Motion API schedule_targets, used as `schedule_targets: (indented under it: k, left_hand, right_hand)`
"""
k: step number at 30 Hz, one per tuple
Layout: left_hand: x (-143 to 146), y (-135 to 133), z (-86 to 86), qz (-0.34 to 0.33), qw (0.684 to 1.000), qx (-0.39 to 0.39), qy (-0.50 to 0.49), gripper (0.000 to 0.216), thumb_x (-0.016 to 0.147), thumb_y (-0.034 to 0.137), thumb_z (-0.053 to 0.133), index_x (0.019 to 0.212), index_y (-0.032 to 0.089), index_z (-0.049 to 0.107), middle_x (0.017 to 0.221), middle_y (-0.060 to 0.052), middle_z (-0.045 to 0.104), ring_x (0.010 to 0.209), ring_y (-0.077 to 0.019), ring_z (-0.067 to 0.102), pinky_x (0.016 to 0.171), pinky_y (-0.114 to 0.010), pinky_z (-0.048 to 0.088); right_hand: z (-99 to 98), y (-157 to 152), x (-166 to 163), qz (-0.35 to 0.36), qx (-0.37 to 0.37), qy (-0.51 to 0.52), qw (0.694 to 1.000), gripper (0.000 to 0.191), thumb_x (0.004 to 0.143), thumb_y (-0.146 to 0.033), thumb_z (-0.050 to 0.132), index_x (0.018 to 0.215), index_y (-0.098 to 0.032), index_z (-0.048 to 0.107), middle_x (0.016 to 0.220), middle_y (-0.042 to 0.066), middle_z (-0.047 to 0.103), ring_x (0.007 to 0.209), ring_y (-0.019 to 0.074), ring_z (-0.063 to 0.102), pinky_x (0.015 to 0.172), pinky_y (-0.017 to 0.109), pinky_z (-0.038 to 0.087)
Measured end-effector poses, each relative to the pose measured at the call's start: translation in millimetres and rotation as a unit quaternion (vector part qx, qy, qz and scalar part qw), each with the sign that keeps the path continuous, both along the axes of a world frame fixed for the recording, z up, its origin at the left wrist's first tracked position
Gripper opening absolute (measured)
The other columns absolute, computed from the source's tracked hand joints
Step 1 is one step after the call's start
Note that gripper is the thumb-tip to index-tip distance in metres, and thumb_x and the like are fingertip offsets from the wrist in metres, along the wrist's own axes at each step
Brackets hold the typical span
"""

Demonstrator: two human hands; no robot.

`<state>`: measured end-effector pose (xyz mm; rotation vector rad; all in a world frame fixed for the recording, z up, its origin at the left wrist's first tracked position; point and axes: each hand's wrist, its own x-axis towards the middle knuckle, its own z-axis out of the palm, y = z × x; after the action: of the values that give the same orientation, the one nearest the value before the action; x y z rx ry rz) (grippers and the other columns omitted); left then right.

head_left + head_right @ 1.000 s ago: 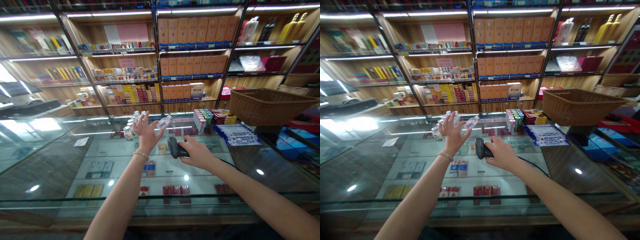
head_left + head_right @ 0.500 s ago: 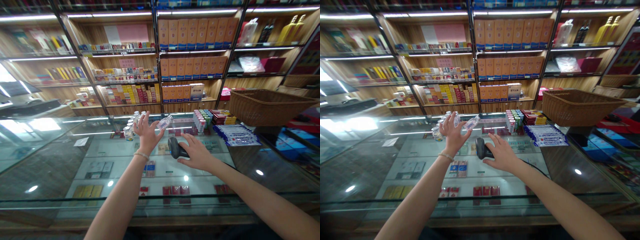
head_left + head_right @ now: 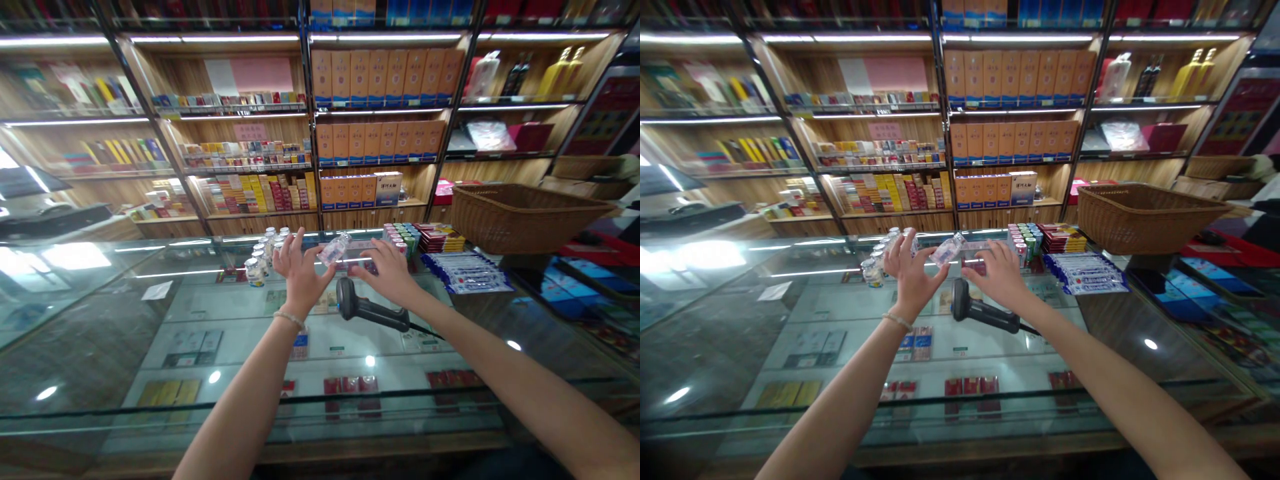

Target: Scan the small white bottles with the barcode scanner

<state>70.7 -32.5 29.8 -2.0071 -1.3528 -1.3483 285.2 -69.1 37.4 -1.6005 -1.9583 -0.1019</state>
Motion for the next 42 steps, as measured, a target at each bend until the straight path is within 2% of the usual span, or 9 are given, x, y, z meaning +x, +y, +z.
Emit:
schedule_targets:
  k: [6,12,17,22,28,34,42]
  left_hand:
    - [5,-3,-2.2,-0.026,1.0,0.0,-0.005,0.032,0.08,0.044,0.077,0.105,0.026,0.069,0.159,-0.01,0.047,0.151,-0.037,0.031,0.124,-0.06,0.017]
    - [7,-1,-6.6,-0.018,1.0,0.012,0.013,0.031,0.079,0.041,0.078,0.104,0.026,0.068,0.156,-0.011,0.051,0.149,-0.0367,0.036,0.124,-0.059,0.016]
    - [9,0,-8.4,-0.018,1.0,-0.002,0.009,0.034,0.082,0.045,0.077,0.107,0.025,0.067,0.156,-0.012,0.05,0.149,-0.0354,0.036,0.125,-0.057,0.017]
    - [10,-3,-3.7,-0.046,0.998,-0.035,-0.002,0.056,0.082,0.06,0.074,0.125,0.026,0.064,0.16,-0.015,0.043,0.15,-0.0354,0.034,0.123,-0.056,0.023]
    - [5,2,2.8,-0.072,0.992,-0.104,-0.02,0.041,0.089,0.056,0.069,0.122,0.031,0.072,0.164,-0.01,0.036,0.152,-0.0343,0.031,0.124,-0.058,0.025]
    - [5,7,1.3,-0.1,0.984,-0.15,0.008,0.036,0.082,0.054,0.077,0.113,0.036,0.077,0.164,-0.006,0.04,0.153,-0.0382,0.027,0.122,-0.067,0.021]
    - [10,1,4.0,-0.105,0.978,-0.18,0.024,0.022,0.082,0.043,0.08,0.102,0.036,0.081,0.163,-0.001,0.043,0.152,-0.0373,0.028,0.124,-0.067,0.017]
  right_hand:
    - [29.3,31,-10,-0.036,-0.003,0.132,0.991,0.054,0.093,-0.072,0.05,0.107,-0.026,0.075,0.157,0.012,0.047,0.15,0.0318,0.032,0.119,0.059,0.027]
    - [31.4,44,-14,-0.004,0.004,0.154,0.988,0.047,0.09,-0.067,0.058,0.096,-0.024,0.076,0.152,0.013,0.053,0.146,0.0337,0.037,0.116,0.061,0.03]
    - [28.1,52,-8,0.032,0.016,0.158,0.987,0.047,0.092,-0.066,0.055,0.103,-0.025,0.076,0.158,0.013,0.047,0.15,0.0344,0.032,0.118,0.064,0.027]
    - [39.1,56,5,0.09,0.023,0.111,0.989,0.051,0.094,-0.065,0.054,0.121,-0.027,0.073,0.166,0.011,0.035,0.156,0.033,0.02,0.121,0.064,0.021]
    - [52.0,52,19,0.169,0.008,0.026,0.985,0.051,0.098,-0.064,0.049,0.132,-0.031,0.069,0.171,0.006,0.025,0.159,0.0336,0.007,0.123,0.063,0.016]
    - [54.0,51,25,0.21,0.0,-0.003,0.978,0.055,0.098,-0.067,0.047,0.139,-0.034,0.063,0.172,0.004,0.023,0.159,0.0327,0.006,0.125,0.062,0.015]
    - [47.6,54,25,0.246,0.006,-0.008,0.969,0.053,0.097,-0.069,0.046,0.137,-0.04,0.065,0.169,0.0,0.029,0.158,0.0331,0.013,0.125,0.062,0.017]
